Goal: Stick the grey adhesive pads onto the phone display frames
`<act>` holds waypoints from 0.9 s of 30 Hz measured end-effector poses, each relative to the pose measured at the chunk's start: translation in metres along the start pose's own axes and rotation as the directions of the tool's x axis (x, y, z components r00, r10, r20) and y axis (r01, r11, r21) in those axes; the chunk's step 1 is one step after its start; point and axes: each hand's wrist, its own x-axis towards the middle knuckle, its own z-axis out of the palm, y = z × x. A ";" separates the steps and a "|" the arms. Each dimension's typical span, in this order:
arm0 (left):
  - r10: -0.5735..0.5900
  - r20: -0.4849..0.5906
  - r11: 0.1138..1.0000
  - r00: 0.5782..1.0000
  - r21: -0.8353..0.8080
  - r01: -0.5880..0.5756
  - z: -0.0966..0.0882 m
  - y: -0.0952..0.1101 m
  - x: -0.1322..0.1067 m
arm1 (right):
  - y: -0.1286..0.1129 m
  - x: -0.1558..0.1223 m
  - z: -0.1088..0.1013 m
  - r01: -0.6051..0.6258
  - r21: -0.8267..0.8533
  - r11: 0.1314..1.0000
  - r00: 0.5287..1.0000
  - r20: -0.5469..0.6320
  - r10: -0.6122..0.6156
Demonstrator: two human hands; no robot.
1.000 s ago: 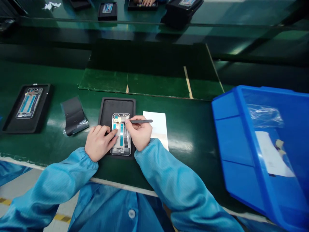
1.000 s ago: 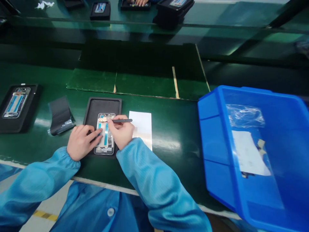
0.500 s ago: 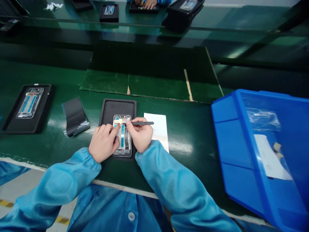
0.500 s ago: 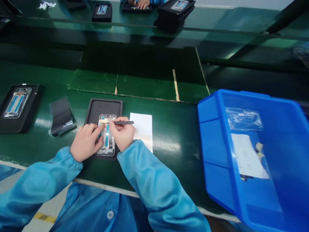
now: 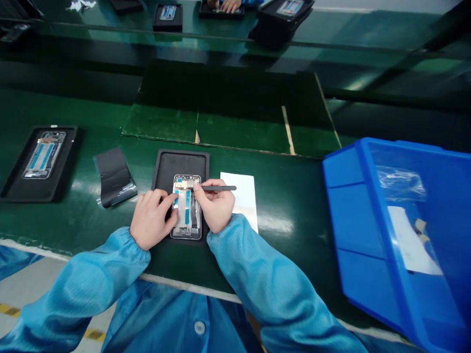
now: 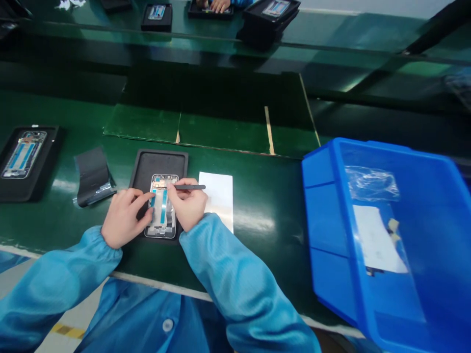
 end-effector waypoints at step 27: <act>-0.460 0.131 0.879 0.878 0.209 0.429 -0.007 0.002 -0.037 | -0.002 0.002 0.000 -0.002 0.059 0.998 1.000 -0.022 0.004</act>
